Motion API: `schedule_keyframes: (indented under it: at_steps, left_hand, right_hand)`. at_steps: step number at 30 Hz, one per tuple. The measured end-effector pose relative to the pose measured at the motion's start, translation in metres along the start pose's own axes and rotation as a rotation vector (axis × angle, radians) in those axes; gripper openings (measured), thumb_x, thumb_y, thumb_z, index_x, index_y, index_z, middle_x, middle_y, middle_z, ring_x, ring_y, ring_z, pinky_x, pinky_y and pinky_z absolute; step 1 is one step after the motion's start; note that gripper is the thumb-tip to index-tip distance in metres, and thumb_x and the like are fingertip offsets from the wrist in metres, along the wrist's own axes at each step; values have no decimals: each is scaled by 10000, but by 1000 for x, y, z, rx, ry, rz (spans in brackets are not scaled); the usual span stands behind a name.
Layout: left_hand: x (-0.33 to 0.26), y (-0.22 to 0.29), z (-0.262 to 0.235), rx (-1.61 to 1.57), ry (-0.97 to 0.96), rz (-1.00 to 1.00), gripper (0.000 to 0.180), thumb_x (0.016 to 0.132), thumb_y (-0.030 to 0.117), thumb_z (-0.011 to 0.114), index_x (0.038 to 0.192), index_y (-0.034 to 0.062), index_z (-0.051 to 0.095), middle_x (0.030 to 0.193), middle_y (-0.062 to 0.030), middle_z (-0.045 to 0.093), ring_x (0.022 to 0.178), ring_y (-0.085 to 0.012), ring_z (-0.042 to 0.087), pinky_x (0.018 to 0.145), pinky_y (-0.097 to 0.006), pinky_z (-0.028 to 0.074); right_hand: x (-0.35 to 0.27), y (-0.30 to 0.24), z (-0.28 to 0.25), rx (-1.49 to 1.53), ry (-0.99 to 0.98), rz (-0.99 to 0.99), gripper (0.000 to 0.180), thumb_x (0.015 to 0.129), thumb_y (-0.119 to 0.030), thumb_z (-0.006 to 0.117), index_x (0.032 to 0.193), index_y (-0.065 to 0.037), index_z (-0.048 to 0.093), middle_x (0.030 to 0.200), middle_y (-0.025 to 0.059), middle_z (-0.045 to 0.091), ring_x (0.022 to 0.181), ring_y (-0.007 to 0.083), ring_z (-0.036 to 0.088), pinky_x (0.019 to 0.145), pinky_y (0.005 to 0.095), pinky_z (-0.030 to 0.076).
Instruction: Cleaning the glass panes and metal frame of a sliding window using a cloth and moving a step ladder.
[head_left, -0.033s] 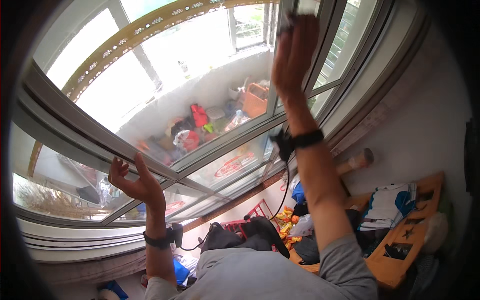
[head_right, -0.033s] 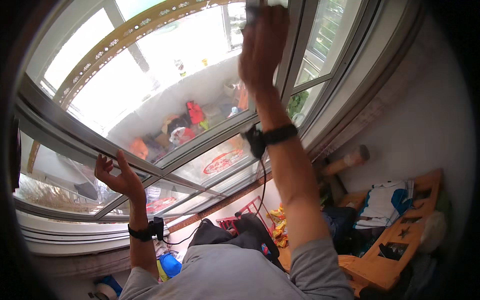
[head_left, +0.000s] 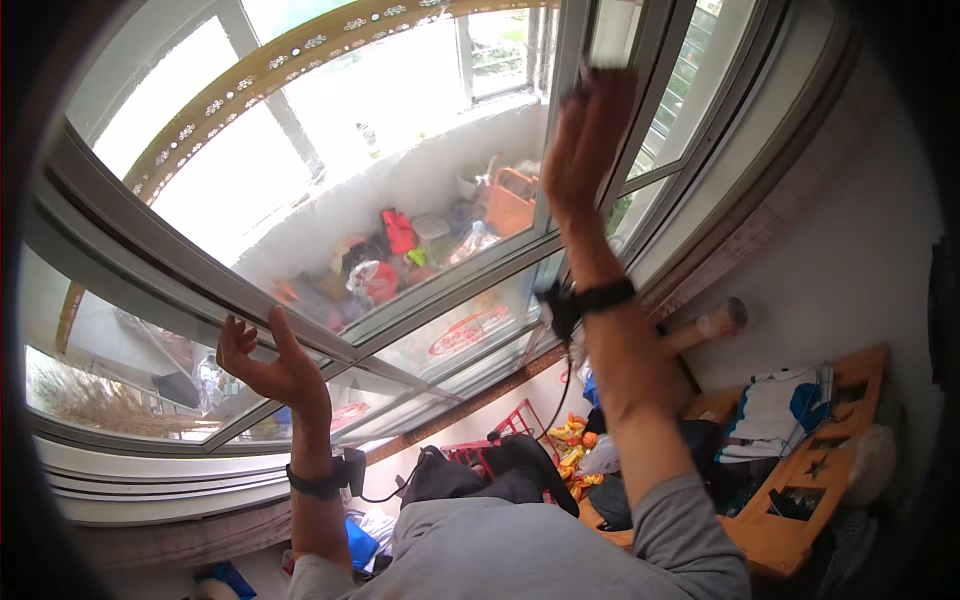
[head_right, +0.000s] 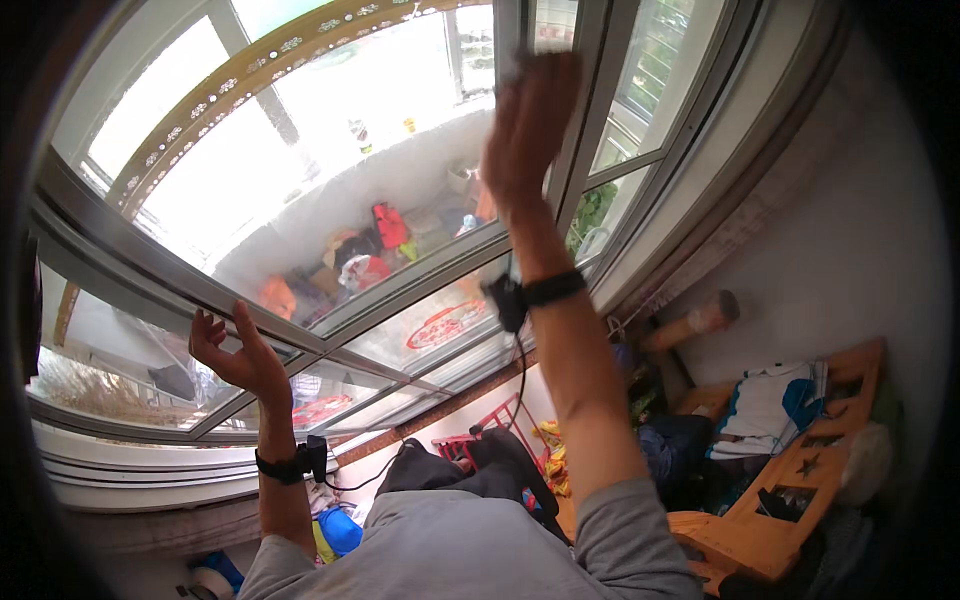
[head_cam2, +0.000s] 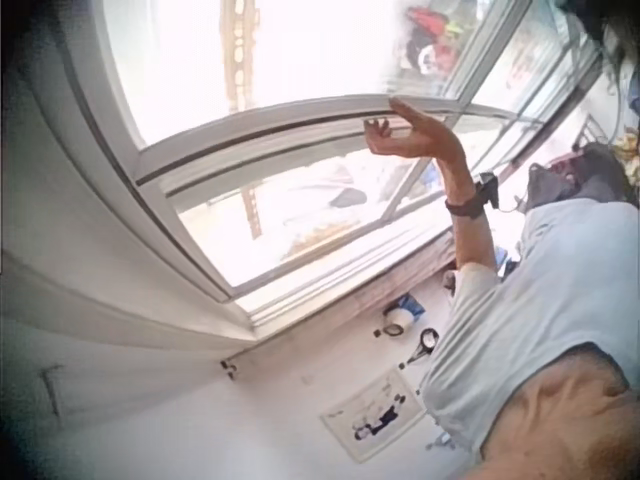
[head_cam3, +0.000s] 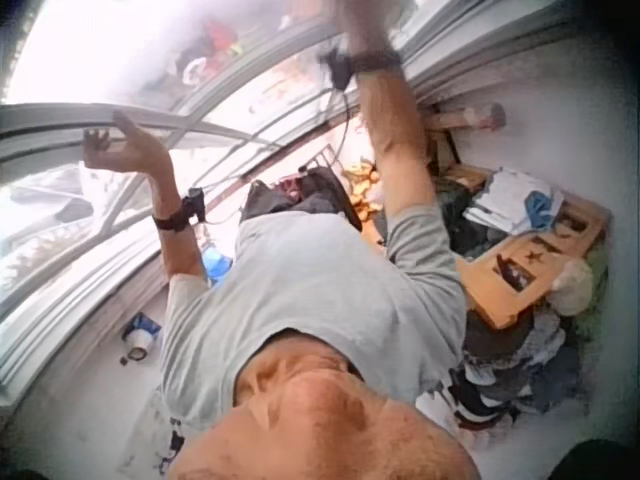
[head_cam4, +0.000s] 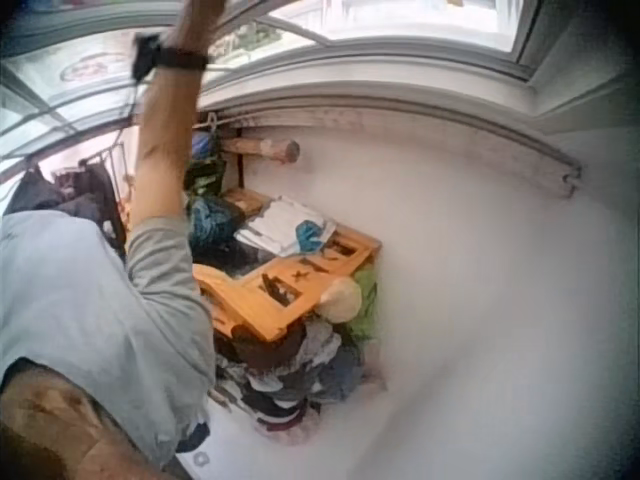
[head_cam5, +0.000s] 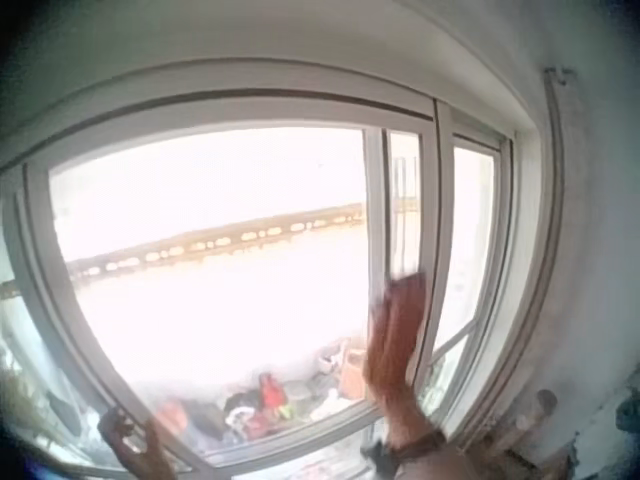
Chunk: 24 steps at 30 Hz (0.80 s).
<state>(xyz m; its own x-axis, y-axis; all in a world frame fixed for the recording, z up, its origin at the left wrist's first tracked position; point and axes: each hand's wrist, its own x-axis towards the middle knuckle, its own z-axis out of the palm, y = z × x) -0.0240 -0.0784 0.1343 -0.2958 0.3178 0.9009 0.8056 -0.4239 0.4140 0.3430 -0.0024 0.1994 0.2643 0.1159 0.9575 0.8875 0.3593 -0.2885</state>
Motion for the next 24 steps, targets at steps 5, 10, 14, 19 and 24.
schedule_keyframes:
  at_steps: [5, 10, 14, 19, 24]
  left_hand:
    - [-9, 9, 13, -26, -69, -62, 520, 928, 153, 726, 1346, -21, 469, 1196, -115, 475, 998, -199, 480, 891, -360, 421]
    - [-2, -5, 3, -137, -91, -69, 429, 992, 118, 594, 1367, -32, 451, 1204, -131, 471, 992, -200, 500, 877, -347, 435]
    - [-16, -2, 10, -177, -128, -55, 393, 1006, 120, 566, 1364, -13, 475, 1164, -92, 489, 965, -167, 509, 903, -334, 421]
    - [-15, 13, 3, -239, -180, -32, 367, 985, 69, 541, 1334, -38, 507, 1171, -157, 533, 1000, -253, 542, 908, -381, 458]
    - [-15, 25, -2, -293, -187, -128, 367, 956, 40, 530, 1315, -35, 535, 1181, -177, 547, 1037, -284, 577, 934, -386, 474]
  right_hand:
    - [-185, -7, 15, 32, -26, 624, 485, 1067, -190, 366, 1445, 111, 321, 1548, 349, 234, 1472, 479, 188, 1222, 519, 125]
    - [-227, -139, 48, 107, -116, 673, 529, 1048, -128, 406, 1474, 143, 247, 1584, 355, 146, 1491, 487, 136, 1219, 525, 109]
    - [-251, -199, 40, 232, -346, 276, 458, 1009, -97, 456, 1437, 59, 416, 1573, 310, 245, 1468, 513, 193, 1192, 580, 174]
    - [-253, -156, 42, 296, -443, -245, 456, 894, -39, 569, 1343, -102, 611, 1468, 131, 513, 1393, 377, 425, 1156, 518, 320]
    - [-79, -126, 52, -4, -82, -394, 266, 1022, -175, 390, 1038, -78, 637, 1058, 176, 580, 1091, 378, 542, 1025, 497, 380]
